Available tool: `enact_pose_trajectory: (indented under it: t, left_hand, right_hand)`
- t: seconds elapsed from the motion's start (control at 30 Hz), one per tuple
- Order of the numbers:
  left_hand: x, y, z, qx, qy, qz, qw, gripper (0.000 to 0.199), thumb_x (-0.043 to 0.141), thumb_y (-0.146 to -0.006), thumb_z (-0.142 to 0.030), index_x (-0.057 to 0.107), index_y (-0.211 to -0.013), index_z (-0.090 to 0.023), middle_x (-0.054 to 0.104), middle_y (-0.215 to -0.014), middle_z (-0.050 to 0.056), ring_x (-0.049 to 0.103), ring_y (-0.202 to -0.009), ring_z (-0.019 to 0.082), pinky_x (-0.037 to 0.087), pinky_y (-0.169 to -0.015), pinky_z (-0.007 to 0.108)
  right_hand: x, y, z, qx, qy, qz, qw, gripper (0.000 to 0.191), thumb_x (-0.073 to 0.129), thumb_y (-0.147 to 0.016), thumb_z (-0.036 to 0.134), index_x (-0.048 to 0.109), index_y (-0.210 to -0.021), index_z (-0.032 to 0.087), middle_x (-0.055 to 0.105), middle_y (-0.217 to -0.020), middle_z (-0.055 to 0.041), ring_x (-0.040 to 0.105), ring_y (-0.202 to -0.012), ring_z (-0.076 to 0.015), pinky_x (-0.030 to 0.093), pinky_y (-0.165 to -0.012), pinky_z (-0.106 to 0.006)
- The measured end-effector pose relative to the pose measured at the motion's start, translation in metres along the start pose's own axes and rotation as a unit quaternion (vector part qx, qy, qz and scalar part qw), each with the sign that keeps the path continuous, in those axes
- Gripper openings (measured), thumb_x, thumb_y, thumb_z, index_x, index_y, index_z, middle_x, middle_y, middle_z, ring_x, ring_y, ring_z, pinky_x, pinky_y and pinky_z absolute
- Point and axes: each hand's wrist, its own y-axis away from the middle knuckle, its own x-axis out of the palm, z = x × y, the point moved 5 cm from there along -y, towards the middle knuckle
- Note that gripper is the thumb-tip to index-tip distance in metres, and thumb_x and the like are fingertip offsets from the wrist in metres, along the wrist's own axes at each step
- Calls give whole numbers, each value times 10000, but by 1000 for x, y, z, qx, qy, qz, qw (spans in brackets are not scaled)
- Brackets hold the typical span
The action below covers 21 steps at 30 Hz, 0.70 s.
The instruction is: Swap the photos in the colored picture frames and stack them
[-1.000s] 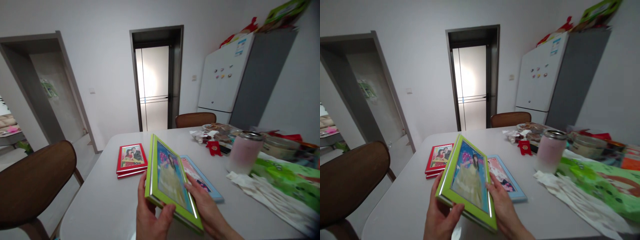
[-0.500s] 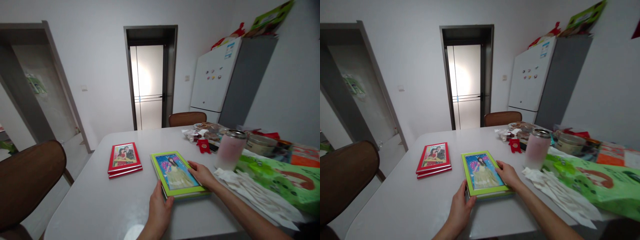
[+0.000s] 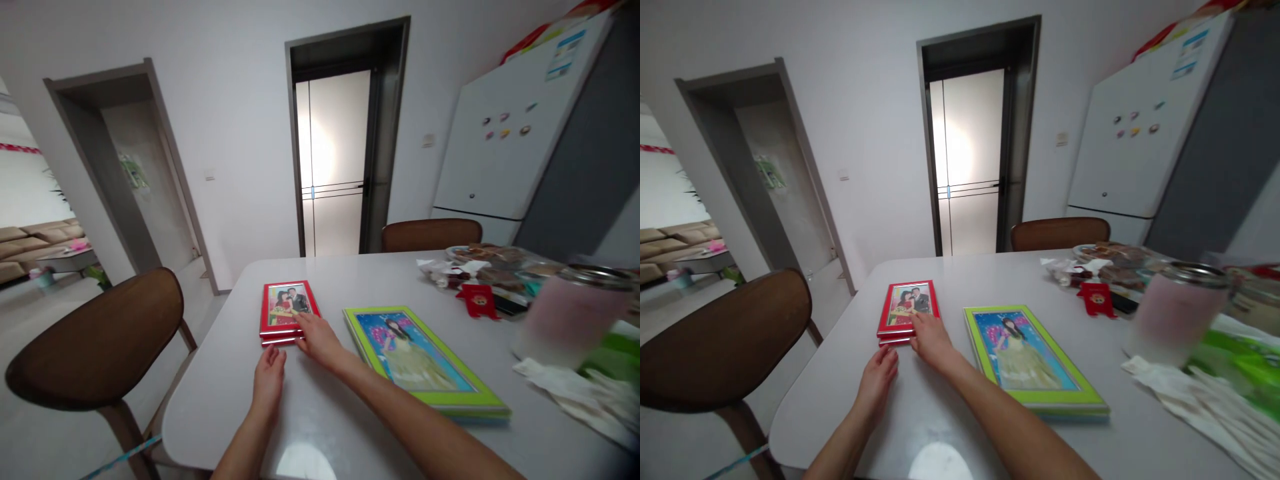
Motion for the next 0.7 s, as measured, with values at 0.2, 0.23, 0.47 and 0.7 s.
enact_pose_trajectory:
  t: [0.2, 0.23, 0.47, 0.7]
  left_hand:
    - [-17, 10, 6, -36, 98, -21, 994, 284, 605, -693, -224, 530, -952, -136, 634, -880, 83, 597, -855, 165, 438, -779, 296]
    - [-15, 13, 5, -35, 115, -13, 993, 245, 599, -698, -228, 547, -920, -140, 643, -842, 74, 606, -825, 164, 447, -764, 297]
    - [-1, 60, -20, 58, 168, 16, 984, 311, 562, -719, -301, 552, -991, -151, 632, -991, 68, 571, -935, 210, 438, -821, 305]
    - [0, 129, -56, 341, -176, 92, 919, 401, 474, -768, -172, 443, -1167, -150, 560, -1133, 92, 518, -1034, 215, 437, -862, 315]
  right_hand:
    - [17, -3, 21, -19, 44, 25, 999, 251, 483, -692, 121, 572, -925, 147, 547, -979, -112, 449, -945, -232, 332, -817, -368]
    - [16, 5, 26, -27, 47, 30, 998, 242, 491, -693, 139, 570, -921, 156, 542, -974, -100, 447, -934, -224, 334, -814, -359]
    - [-16, 72, 59, -27, -119, 29, 992, 299, 556, -652, 182, 558, -951, 204, 518, -1010, -70, 444, -947, -211, 342, -848, -360]
    - [-54, 103, 47, 185, -630, -28, 753, 522, 383, -788, 442, 262, -1263, 260, 458, -1217, -77, 442, -1086, -215, 389, -839, -397]
